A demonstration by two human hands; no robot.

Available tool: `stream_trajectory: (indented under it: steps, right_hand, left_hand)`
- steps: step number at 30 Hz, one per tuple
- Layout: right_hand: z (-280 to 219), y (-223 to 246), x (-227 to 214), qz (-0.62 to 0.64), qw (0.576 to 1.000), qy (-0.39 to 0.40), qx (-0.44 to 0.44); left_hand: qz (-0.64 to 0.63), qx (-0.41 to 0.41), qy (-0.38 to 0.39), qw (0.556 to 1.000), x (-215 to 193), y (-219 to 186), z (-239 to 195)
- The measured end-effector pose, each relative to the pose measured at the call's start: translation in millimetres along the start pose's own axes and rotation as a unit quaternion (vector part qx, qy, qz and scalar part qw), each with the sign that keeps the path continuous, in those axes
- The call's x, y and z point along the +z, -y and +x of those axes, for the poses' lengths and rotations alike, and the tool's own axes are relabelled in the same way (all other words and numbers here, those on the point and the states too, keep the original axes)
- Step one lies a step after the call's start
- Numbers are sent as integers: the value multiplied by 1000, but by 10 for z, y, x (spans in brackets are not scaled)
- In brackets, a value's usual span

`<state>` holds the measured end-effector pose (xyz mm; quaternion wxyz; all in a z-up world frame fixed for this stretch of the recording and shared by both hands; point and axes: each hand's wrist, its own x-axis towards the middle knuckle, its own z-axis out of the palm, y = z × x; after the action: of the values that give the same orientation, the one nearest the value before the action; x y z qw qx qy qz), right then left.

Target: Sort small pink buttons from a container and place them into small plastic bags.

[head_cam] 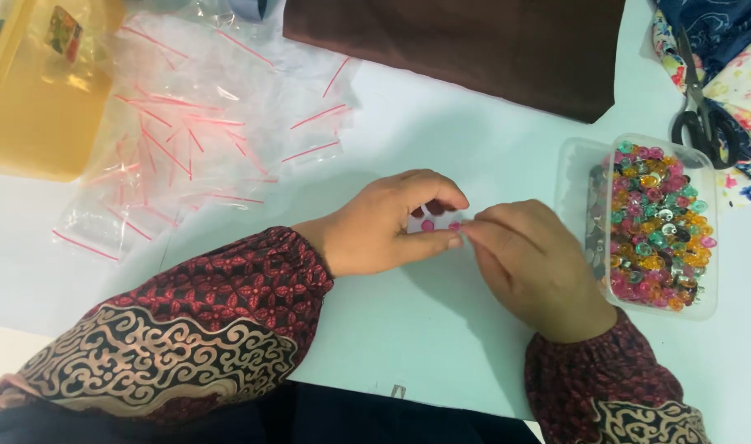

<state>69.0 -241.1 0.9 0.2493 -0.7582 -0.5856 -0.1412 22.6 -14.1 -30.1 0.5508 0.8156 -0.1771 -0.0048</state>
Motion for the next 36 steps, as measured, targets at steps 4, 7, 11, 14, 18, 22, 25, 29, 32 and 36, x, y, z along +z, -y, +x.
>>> stream_trajectory:
  steps: [4,7,11,14,18,22,25,29,32,36]
  right_hand:
    - [-53,36,140,16,1000,8,-7]
    - [-48,40,156,-5,1000,5,-16]
    - [-50,19,165,-6,1000,13,-11]
    - [-40,-37,142,-11,999,35,21]
    - [-144,-212,157,-35,990,104,89]
    - [-147,-249,202,-30,987,122,95]
    - [-124,-225,211,-68,990,92,77]
    - [-139,-193,52,-89,991,73,66]
    - [-211,-180,-355,-93,991,56,72]
    - [-433,-212,-1014,-109,963,74,237]
  left_hand:
    - [-111,10,5,994,127,71,-5]
    - [-100,1,-13,995,150,98,10]
    - [-38,3,-18,999,105,120,19]
    - [86,57,-22,994,55,268,31]
    - [275,136,-44,951,9,472,60]
    - [309,151,-25,939,-29,410,47]
    - [332,93,16,939,-45,309,29]
    - [311,95,-4,946,-26,301,40]
    - [269,148,-42,951,24,275,66]
    - [212,234,-61,947,200,72,254]
